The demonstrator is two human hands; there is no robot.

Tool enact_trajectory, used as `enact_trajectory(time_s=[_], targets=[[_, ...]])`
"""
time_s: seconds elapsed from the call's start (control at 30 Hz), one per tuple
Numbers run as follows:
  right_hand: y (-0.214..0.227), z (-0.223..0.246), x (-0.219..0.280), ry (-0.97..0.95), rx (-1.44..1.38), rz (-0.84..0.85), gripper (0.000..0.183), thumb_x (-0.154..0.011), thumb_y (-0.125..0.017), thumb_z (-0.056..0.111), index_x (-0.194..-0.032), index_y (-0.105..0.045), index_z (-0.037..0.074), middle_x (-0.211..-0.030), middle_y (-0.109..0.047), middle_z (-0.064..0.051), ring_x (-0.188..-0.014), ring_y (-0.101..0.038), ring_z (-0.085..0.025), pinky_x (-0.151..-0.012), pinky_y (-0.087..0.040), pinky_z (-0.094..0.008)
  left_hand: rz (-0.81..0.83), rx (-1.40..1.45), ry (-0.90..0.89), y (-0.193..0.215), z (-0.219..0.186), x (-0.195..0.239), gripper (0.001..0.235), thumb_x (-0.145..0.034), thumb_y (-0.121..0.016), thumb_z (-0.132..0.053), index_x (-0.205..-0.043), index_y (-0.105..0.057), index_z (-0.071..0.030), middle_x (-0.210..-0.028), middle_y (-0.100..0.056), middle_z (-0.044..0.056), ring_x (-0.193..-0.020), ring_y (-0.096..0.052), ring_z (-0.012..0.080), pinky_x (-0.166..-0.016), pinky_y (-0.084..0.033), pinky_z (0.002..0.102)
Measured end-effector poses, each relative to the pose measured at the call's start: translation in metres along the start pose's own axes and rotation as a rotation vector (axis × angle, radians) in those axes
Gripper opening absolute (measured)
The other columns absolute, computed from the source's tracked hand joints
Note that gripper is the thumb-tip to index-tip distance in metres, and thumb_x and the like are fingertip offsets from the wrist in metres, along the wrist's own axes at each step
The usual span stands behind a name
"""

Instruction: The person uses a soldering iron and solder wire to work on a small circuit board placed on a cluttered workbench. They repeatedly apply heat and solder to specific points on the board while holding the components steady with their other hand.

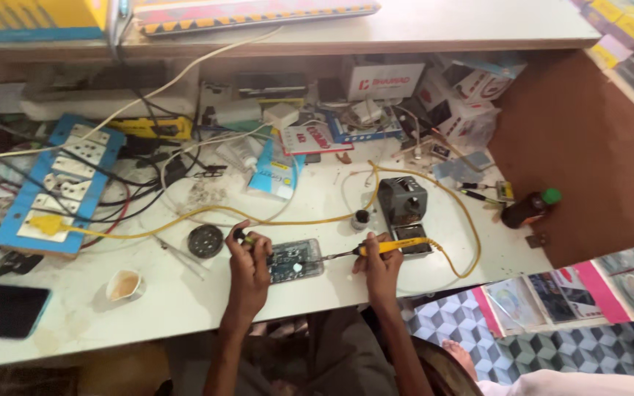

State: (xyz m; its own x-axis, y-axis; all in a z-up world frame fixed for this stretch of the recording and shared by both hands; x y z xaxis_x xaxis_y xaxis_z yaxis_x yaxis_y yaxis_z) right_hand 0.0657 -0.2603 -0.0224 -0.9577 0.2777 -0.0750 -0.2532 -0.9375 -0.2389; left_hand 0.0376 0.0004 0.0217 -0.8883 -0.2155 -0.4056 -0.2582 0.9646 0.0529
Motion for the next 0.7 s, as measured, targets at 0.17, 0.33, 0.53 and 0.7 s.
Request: enact_trajectory(time_s=[0.17, 0.33, 0.53, 0.7], targets=[[-0.002, -0.004, -0.002, -0.026, 0.021, -0.05, 0.034, -0.103, -0.061, 0.03, -0.081, -0.056, 0.005, -0.061, -0.054, -0.003, -0.042, -0.053, -0.012, -0.039, -0.035, -0.026, 0.006, -0.013, 0.001, 0.003, 0.007, -0.001, 0.033, -0.11, -0.042, -0.009, -0.14, -0.03, -0.001, -0.086, -0.055, 0.007, -0.079, -0.053, 0.0141, -0.077, -0.047, 0.029], [0.0, 0.001, -0.003, -0.028, 0.025, -0.042, 0.033, -0.103, -0.06, 0.03, -0.083, -0.059, 0.004, -0.059, -0.053, -0.003, -0.044, -0.055, -0.013, -0.041, -0.036, -0.026, 0.013, 0.011, 0.025, 0.0, 0.006, 0.0, 0.034, -0.111, -0.04, -0.008, -0.142, -0.03, -0.001, -0.086, -0.053, 0.008, -0.081, -0.053, 0.015, -0.08, -0.047, 0.028], [-0.005, 0.005, -0.001, 0.006, -0.065, 0.035, 0.033, -0.106, -0.058, 0.024, -0.081, -0.054, 0.003, -0.059, -0.048, -0.002, -0.044, -0.042, -0.01, -0.045, -0.046, -0.03, 0.038, -0.026, 0.049, 0.0, 0.001, 0.003, 0.037, -0.108, -0.04, -0.008, -0.142, -0.028, -0.002, -0.083, -0.056, 0.006, -0.075, -0.052, 0.014, -0.071, -0.046, 0.028], [-0.004, -0.001, -0.001, -0.004, -0.092, 0.018, 0.032, -0.106, -0.057, 0.021, -0.08, -0.051, 0.003, -0.061, -0.049, -0.002, -0.043, -0.041, -0.01, -0.044, -0.044, -0.03, 0.033, -0.025, -0.03, 0.003, 0.0, 0.002, 0.035, -0.11, -0.041, -0.006, -0.143, -0.029, -0.001, -0.085, -0.055, 0.007, -0.078, -0.052, 0.0149, -0.073, -0.047, 0.029]])
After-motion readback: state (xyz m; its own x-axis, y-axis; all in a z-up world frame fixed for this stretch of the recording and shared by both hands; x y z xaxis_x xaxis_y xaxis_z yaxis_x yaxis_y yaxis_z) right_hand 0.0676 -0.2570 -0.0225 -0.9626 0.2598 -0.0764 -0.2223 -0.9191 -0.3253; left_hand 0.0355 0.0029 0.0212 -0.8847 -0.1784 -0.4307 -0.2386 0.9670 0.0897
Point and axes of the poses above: each hand's wrist, its own x-axis away from the middle knuckle, its own y-axis out of the back of the hand, z = x × y, the point moved 4 cm from there along -x, towards the middle knuckle
